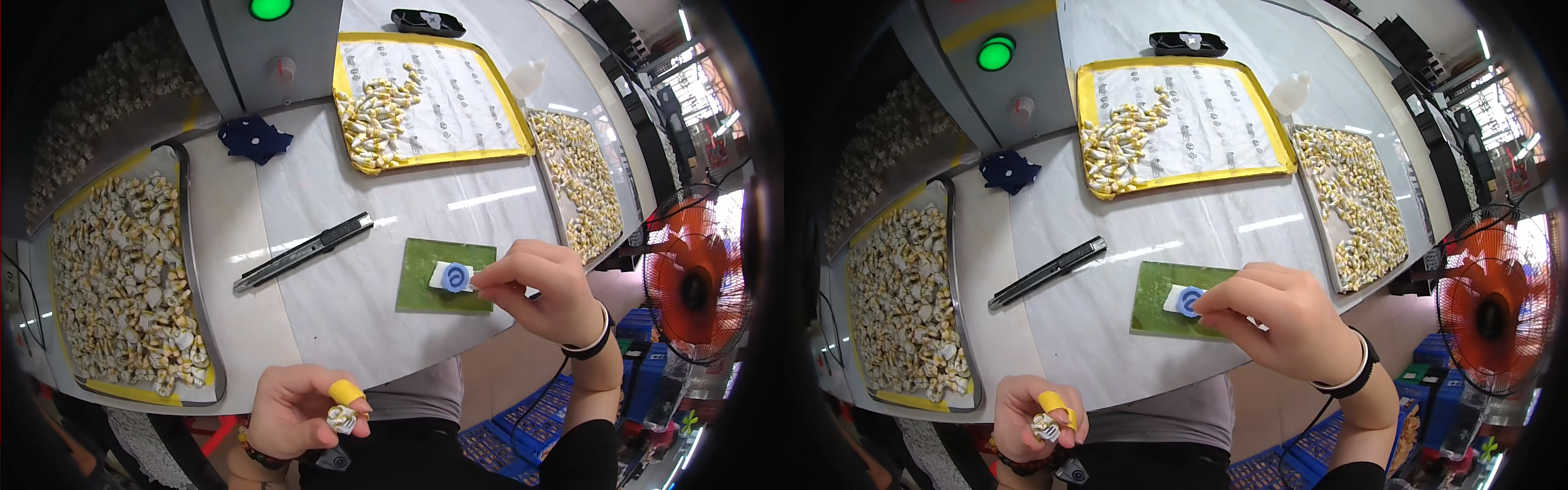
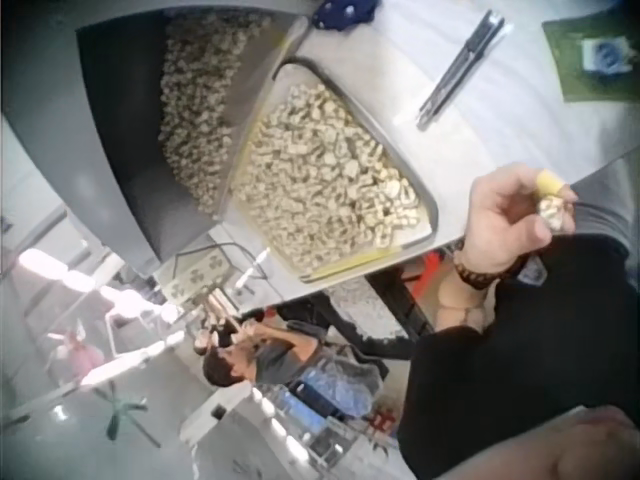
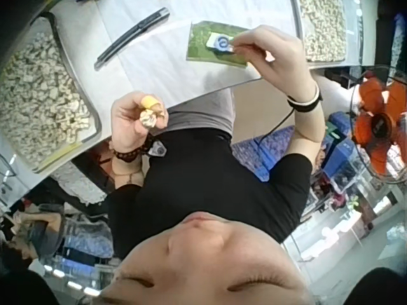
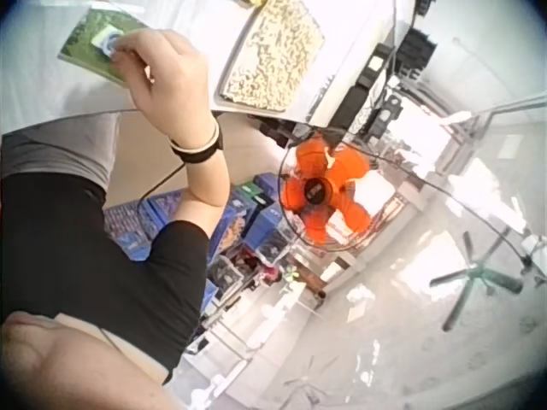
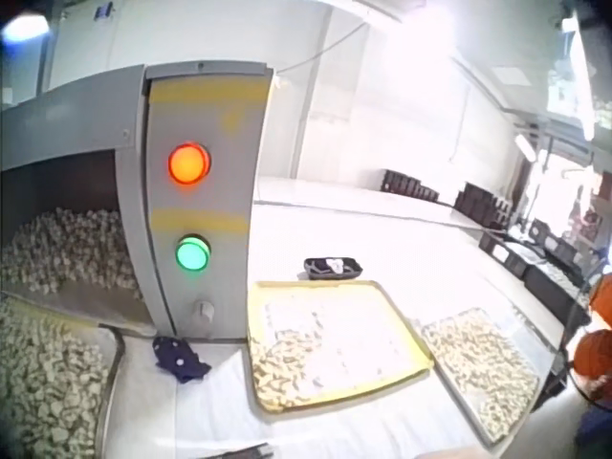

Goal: The person peels kernels off small corn cobs by hand, using a yellow tool to assist in the process. They repeatedly pick up cobs from a tray, remove the kernels, and place the processed cobs into a separate tray on the left.

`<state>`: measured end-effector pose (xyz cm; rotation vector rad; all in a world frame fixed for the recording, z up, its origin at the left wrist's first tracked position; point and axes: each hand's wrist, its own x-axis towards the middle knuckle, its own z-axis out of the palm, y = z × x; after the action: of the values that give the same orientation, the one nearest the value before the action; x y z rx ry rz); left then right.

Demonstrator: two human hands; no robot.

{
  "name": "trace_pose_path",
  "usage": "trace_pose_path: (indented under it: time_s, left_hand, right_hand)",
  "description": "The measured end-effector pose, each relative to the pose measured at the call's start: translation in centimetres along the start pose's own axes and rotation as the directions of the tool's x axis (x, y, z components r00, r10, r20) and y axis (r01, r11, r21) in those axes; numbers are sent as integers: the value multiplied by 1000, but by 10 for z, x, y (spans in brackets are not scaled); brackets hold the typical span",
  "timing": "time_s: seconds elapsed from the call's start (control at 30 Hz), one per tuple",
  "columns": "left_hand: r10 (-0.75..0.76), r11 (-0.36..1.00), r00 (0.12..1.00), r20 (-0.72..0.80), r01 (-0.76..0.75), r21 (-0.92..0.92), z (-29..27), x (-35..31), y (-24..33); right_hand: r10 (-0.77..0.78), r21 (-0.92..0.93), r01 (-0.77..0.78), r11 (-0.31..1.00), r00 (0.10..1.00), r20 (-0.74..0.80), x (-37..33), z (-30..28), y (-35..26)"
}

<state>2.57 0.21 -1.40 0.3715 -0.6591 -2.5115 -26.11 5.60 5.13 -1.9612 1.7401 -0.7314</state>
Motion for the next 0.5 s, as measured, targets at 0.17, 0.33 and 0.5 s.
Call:
trace_pose_path:
  time_s: [0.17, 0.33, 0.5]
  left_hand:
    - [-13, 999, 999, -38, 14, 29, 7, 7, -2]
    - [-35, 996, 983, -180, 49, 77, 21, 12, -3]
    - [-47, 996, 983, -177, 60, 65, 19, 13, -2]
  right_hand:
    - [131, 99, -131, 986, 991, 11, -7, 4, 1]
    - [48, -22, -49, 999, 999, -17, -4, 5, 3]
    - [77, -8, -77, 997, 997, -8, -3, 6, 2]
